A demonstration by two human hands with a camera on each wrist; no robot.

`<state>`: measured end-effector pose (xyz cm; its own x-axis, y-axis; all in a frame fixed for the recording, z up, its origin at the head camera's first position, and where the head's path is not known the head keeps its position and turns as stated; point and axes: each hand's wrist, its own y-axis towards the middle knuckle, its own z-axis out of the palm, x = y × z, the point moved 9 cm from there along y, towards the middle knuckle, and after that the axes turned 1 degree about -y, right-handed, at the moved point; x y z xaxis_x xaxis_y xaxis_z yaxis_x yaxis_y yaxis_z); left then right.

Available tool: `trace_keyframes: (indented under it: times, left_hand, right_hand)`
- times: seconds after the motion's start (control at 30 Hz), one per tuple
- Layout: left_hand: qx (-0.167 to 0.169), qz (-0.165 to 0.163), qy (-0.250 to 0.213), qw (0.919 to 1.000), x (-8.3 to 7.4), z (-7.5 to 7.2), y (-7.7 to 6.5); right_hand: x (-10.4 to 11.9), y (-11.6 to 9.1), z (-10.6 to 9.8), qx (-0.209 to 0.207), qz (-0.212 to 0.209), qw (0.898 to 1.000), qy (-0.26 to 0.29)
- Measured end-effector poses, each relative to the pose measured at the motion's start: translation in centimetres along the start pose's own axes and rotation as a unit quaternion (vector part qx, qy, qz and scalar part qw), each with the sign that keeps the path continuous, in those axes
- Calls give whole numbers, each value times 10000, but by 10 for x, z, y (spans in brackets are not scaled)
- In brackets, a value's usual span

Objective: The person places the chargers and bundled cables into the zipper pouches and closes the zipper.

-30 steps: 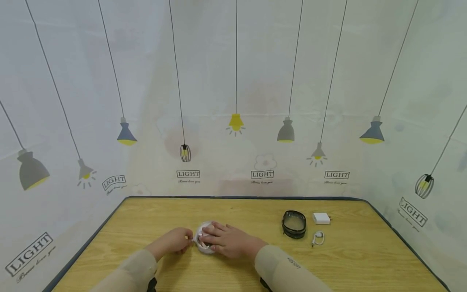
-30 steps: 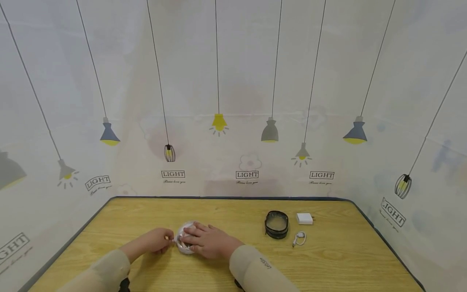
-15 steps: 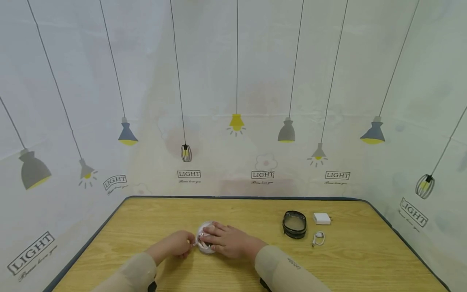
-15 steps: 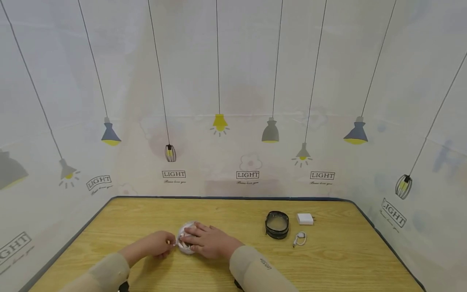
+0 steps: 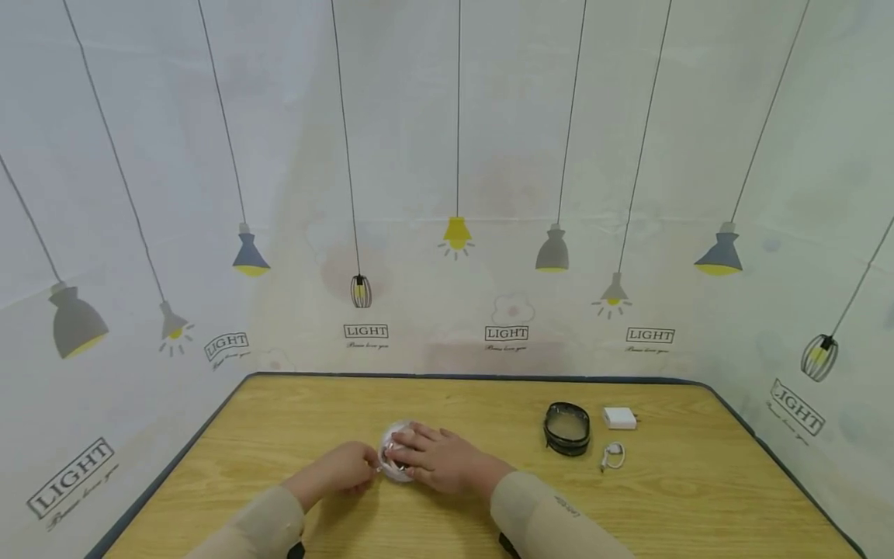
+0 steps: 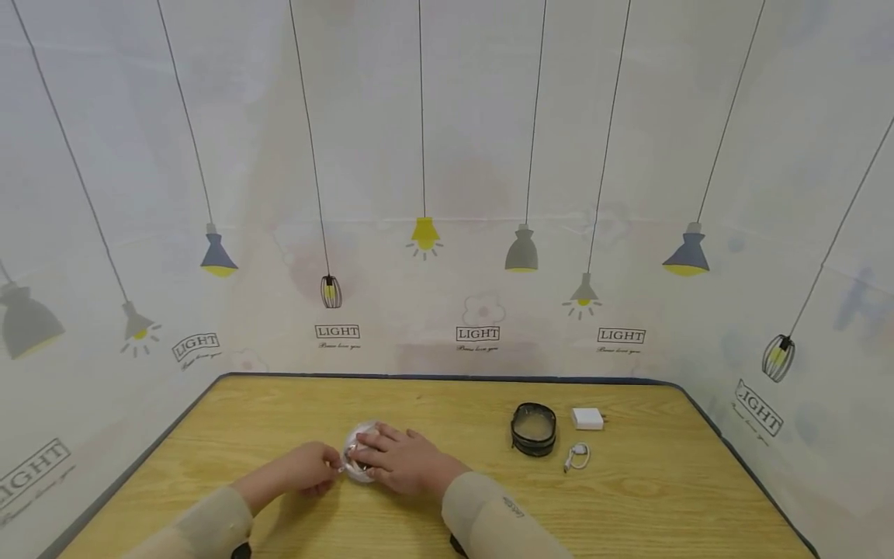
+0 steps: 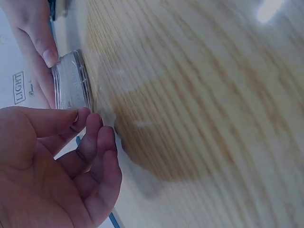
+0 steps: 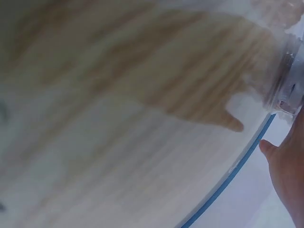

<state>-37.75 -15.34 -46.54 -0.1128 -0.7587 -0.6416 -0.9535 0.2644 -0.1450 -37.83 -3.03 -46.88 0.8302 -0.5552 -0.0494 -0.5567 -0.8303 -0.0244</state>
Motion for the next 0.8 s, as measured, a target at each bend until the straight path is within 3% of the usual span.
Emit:
trace_keyframes:
  times: [0.4,0.67,0.8]
  left_hand:
    - [-75,-226,-47,9997,10,-8,7]
    - [-148,-170,20,9997,10,-11,11]
    - [-124,-166,65,9998,10,-11,14]
  right_hand:
    - [-5,-4,-13,173,-15,9998,12]
    - [-5,-3,-21,-314,-144,9985,-428]
    - [-3,-4,-28,-661,-417,9960,-445]
